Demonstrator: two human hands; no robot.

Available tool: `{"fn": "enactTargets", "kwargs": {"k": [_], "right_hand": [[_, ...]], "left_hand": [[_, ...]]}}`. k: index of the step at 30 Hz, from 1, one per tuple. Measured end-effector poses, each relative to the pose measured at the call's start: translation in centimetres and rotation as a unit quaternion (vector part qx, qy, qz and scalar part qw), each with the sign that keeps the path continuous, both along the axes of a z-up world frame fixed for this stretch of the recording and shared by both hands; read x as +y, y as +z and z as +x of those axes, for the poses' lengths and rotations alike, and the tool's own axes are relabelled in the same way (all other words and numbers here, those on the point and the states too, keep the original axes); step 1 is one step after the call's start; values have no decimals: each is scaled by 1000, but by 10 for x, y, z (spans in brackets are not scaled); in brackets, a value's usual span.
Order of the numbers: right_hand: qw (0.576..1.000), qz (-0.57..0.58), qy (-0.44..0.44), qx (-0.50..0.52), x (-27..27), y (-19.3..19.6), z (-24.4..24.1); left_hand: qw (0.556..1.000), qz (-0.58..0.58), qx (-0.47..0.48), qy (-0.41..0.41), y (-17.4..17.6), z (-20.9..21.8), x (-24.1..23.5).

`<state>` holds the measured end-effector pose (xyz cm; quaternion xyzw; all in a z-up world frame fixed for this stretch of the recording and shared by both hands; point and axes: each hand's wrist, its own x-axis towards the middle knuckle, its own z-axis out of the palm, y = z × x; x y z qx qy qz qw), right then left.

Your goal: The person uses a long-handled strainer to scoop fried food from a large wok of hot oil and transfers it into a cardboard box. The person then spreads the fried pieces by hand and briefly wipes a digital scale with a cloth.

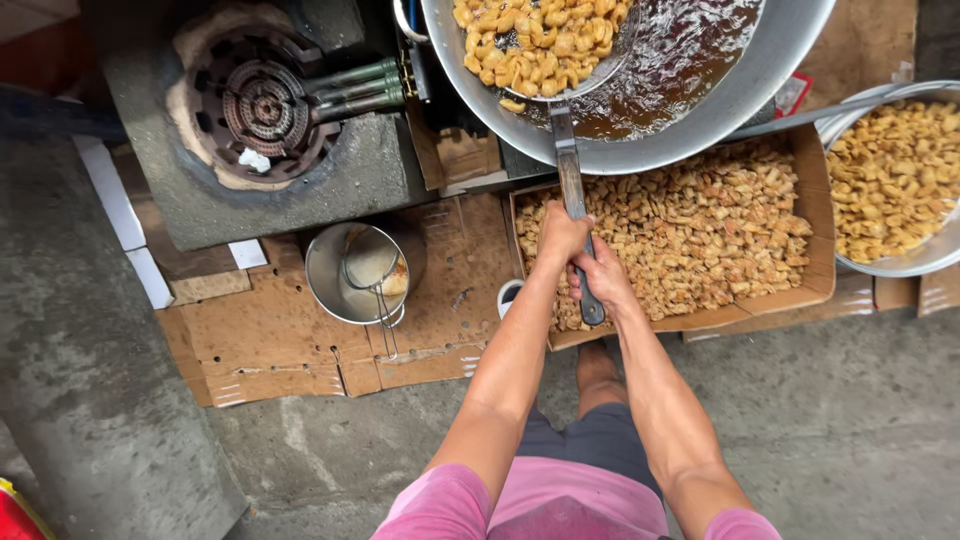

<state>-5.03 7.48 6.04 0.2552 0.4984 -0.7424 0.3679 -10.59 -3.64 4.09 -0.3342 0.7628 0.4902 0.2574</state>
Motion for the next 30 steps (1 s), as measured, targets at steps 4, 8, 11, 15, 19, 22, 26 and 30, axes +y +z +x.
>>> {"fn": "enactTargets", "kwargs": {"k": [4, 8, 11, 15, 19, 22, 26, 30], "right_hand": [[998, 7, 25, 58, -10, -11, -34], [997, -26, 10, 77, -7, -6, -49], [995, -54, -4, 89, 2, -1, -40], [992, -34, -5, 121, 16, 4, -3], [993, -7, -29, 112, 31, 0, 43], [994, -5, -49, 96, 38, -4, 80], [995, -7, -71, 75, 44, -11, 114], [995, -16, -82, 57, 53, -21, 138]], "left_hand": [[998, -8, 39, 41, -10, -35, -9], [996, 24, 48, 75, -15, -51, -7], [989, 62, 111, 73, -21, -45, -3], [989, 92, 70, 91, -34, -14, 7], [961, 214, 112, 132, -53, 32, 24], [968, 211, 50, 124, -66, 72, 33], [936, 292, 73, 180, -85, 108, 47], [958, 237, 71, 147, -102, 131, 54]]}}
